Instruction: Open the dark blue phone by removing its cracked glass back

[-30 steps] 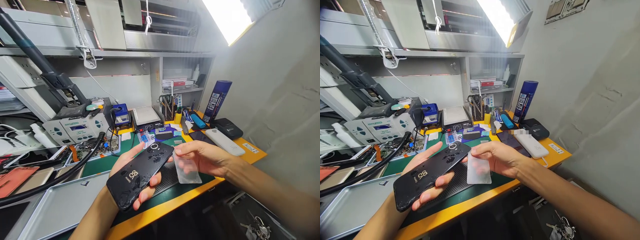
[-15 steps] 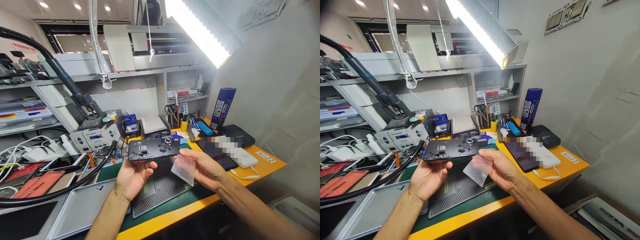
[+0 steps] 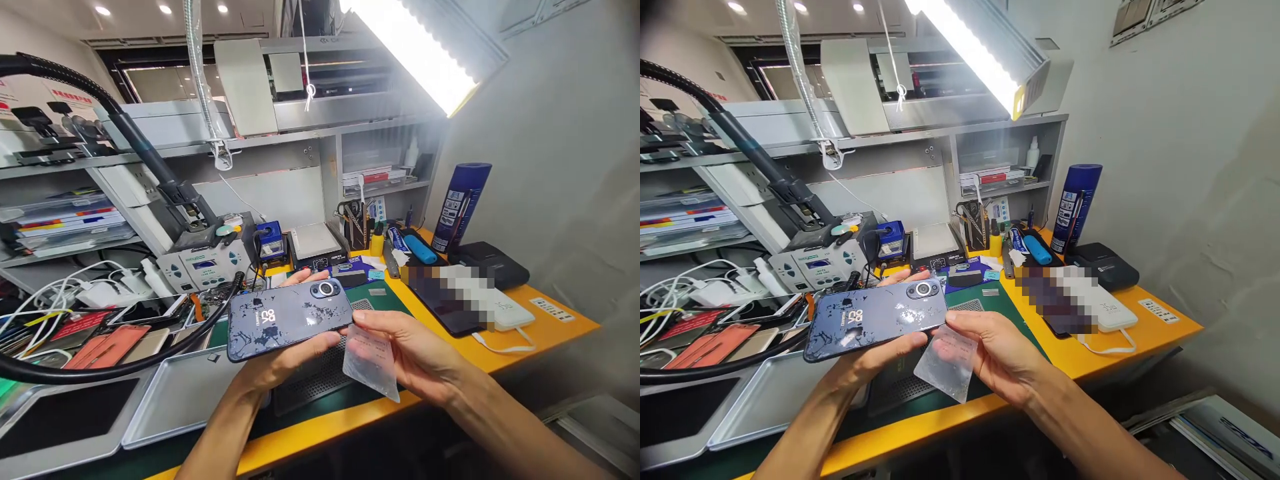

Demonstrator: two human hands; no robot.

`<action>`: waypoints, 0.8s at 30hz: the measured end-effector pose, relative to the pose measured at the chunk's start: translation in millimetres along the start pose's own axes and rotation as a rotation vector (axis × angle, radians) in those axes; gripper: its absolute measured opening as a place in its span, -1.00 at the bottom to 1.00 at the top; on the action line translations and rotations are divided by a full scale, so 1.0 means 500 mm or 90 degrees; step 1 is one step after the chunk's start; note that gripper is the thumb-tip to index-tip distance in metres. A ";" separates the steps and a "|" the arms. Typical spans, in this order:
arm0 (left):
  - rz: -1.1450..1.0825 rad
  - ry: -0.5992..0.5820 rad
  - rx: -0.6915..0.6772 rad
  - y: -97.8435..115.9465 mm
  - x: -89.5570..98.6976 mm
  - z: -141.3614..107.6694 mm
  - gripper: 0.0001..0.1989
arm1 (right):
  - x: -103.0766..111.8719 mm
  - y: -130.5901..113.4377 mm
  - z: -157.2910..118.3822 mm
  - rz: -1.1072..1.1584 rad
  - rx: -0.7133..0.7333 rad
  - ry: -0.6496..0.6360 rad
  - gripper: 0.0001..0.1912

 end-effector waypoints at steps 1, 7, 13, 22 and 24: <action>0.012 0.007 -0.008 0.005 -0.001 -0.001 -0.24 | 0.002 0.004 -0.005 -0.003 -0.003 0.007 -0.85; 0.055 0.034 -0.039 0.000 -0.006 0.004 -0.34 | 0.002 0.029 -0.023 -0.099 -0.014 -0.022 -0.73; 0.047 0.042 -0.036 -0.018 -0.014 0.008 -0.38 | 0.004 0.017 -0.012 -0.161 0.024 -0.035 -0.65; 0.053 0.081 -0.047 -0.025 -0.010 0.000 -0.17 | 0.021 0.033 -0.015 -0.154 0.002 0.010 -0.67; 0.023 0.097 -0.049 -0.034 -0.020 0.004 -0.12 | 0.023 0.033 -0.014 -0.161 0.015 0.022 -0.64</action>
Point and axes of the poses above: each hand's wrist, its own z-axis towards the middle knuckle, its own x-axis out of the back of the hand, y = z × x, the point moved 8 cm from there along z, towards the middle knuckle, and after that the axes turned 11 degrees about -y, right-handed, at the moved point
